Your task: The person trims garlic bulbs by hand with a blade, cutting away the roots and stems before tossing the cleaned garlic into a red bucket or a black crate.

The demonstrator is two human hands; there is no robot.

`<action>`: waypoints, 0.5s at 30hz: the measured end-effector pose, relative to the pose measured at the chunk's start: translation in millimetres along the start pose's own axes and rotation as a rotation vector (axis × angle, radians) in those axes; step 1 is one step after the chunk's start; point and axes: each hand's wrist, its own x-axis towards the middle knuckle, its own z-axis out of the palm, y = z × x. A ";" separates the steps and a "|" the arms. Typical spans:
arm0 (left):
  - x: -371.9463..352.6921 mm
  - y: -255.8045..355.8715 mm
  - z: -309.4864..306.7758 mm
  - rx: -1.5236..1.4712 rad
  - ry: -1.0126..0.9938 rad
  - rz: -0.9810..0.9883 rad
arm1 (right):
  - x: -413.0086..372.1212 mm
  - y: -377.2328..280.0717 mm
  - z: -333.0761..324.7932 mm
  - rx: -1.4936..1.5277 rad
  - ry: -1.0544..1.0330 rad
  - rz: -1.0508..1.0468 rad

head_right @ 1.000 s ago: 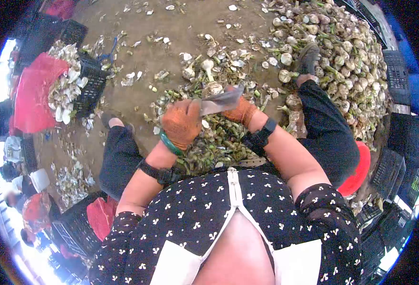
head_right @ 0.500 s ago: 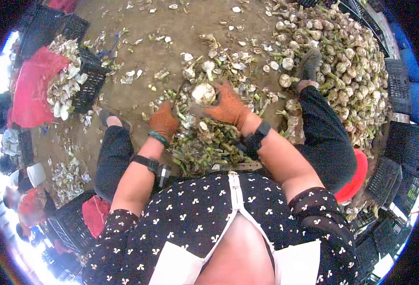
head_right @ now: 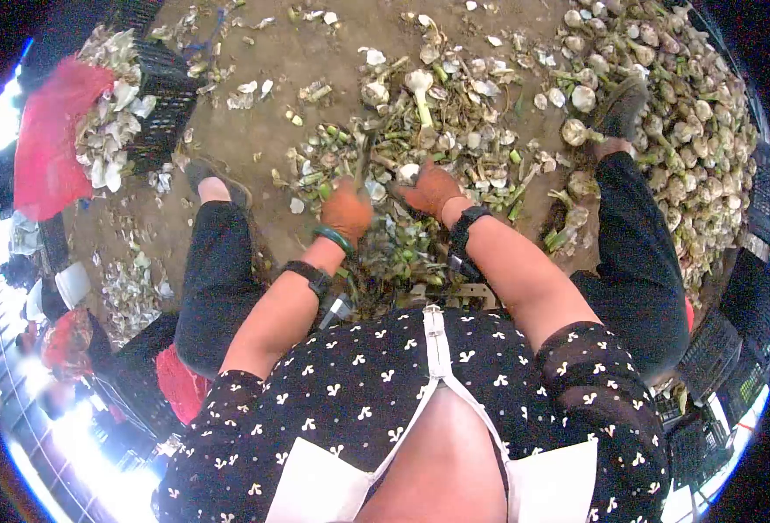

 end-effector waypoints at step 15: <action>25.2 -38.8 40.6 0.189 -0.228 -0.073 | 14.2 27.1 -87.3 0.938 0.301 -0.355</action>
